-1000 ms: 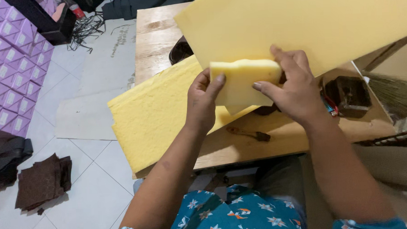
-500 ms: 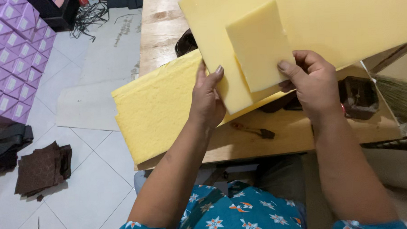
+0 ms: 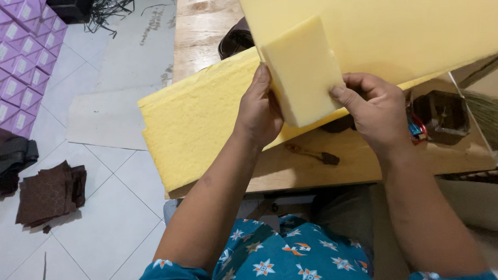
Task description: The person cuts a large yellow foam sheet into smaller rectangular pieces using red-handled scissors. They trim edges and separate strips, placing the cut pieces on the table next to brown shoe-like items.
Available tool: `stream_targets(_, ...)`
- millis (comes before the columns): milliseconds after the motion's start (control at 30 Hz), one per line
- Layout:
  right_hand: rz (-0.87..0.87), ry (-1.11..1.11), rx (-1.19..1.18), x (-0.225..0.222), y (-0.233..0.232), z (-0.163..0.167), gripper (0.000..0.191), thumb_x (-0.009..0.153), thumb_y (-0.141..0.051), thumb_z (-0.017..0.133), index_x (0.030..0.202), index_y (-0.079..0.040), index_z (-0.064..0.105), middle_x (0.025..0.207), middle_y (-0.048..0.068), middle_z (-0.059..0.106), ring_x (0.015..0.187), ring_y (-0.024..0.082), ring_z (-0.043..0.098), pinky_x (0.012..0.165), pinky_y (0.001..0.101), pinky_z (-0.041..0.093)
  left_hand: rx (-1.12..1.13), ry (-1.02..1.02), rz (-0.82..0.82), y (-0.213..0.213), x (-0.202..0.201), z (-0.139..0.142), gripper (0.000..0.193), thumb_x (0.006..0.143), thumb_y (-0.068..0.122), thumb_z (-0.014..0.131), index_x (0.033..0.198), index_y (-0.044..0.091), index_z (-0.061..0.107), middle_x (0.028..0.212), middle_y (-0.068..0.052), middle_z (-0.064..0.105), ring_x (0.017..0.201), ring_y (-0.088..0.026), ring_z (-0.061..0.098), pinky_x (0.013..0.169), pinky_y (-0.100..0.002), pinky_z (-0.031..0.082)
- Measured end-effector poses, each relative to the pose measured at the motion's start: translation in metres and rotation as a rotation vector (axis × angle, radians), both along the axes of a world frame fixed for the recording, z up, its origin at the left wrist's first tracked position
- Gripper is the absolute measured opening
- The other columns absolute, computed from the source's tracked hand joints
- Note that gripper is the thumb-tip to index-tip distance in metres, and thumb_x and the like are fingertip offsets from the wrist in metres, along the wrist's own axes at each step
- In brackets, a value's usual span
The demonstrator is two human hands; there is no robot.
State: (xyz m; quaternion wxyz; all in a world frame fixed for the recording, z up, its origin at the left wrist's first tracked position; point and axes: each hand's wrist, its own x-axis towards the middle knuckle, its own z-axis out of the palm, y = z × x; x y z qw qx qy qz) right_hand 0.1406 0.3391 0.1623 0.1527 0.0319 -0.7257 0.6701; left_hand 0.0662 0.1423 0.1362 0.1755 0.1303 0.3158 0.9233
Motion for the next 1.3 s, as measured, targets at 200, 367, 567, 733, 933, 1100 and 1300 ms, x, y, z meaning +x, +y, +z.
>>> stream_targets(200,-0.009,0.030,0.025,0.004,-0.004,0.003,0.025,0.101,-0.012,0.071,0.120,0.004,0.071,0.107,0.006,0.076,0.095,0.009,0.070,0.087,0.0233,0.057,-0.007,-0.066,-0.065,-0.002,0.002,0.001,0.056,0.112,0.044,0.037,0.144,0.000,0.049,0.137,-0.015,0.061,0.126,-0.026,0.060,0.108,-0.042,0.051)
stream_targets(367,-0.061,-0.023,0.065,0.004,-0.006,0.001,0.025,0.100,-0.012,0.073,0.119,0.004,0.072,0.103,0.007,0.075,0.091,0.009,0.069,0.082,0.0241,0.056,-0.030,-0.056,-0.039,-0.002,0.002,0.000,0.056,0.112,0.044,0.037,0.143,-0.001,0.050,0.137,-0.015,0.061,0.125,-0.025,0.060,0.107,-0.041,0.051)
stream_targets(567,-0.029,0.009,0.063,0.000,-0.005,-0.006,0.025,0.099,-0.012,0.073,0.118,0.004,0.071,0.105,0.007,0.076,0.094,0.009,0.070,0.088,0.0241,0.057,-0.026,-0.052,-0.014,-0.002,-0.001,-0.005,0.055,0.113,0.044,0.034,0.142,0.000,0.051,0.135,-0.014,0.061,0.124,-0.024,0.060,0.108,-0.040,0.050)
stream_targets(733,-0.026,0.023,0.108,-0.004,-0.006,-0.012,0.025,0.100,-0.012,0.073,0.118,0.004,0.072,0.104,0.007,0.075,0.093,0.009,0.069,0.087,0.0246,0.057,0.005,-0.054,-0.009,-0.002,-0.002,-0.009,0.055,0.113,0.044,0.033,0.143,0.001,0.050,0.136,-0.014,0.060,0.126,-0.024,0.059,0.110,-0.040,0.050)
stream_targets(933,-0.010,0.004,0.115,-0.006,-0.006,-0.013,0.027,0.099,-0.016,0.074,0.117,0.004,0.072,0.103,0.006,0.076,0.093,0.009,0.069,0.086,0.0244,0.057,-0.003,-0.056,0.015,-0.003,-0.005,-0.012,0.056,0.113,0.045,0.032,0.143,0.001,0.049,0.137,-0.016,0.060,0.126,-0.025,0.059,0.110,-0.041,0.049)
stream_targets(1100,-0.030,-0.004,0.167,-0.006,-0.006,-0.015,0.027,0.099,-0.018,0.075,0.116,0.003,0.072,0.100,0.006,0.076,0.090,0.009,0.069,0.083,0.0246,0.057,-0.006,-0.047,0.021,-0.003,-0.004,-0.012,0.055,0.113,0.044,0.033,0.145,0.002,0.047,0.139,-0.015,0.058,0.128,-0.025,0.058,0.112,-0.040,0.048)
stream_targets(1300,-0.057,0.041,0.198,-0.007,-0.015,-0.015,0.027,0.099,-0.018,0.076,0.115,0.003,0.072,0.102,0.006,0.075,0.091,0.009,0.069,0.083,0.0249,0.058,-0.097,-0.048,0.054,-0.010,0.005,-0.009,0.074,0.101,0.059,0.047,0.144,-0.001,0.048,0.135,-0.020,0.063,0.127,-0.023,0.061,0.109,-0.037,0.049)
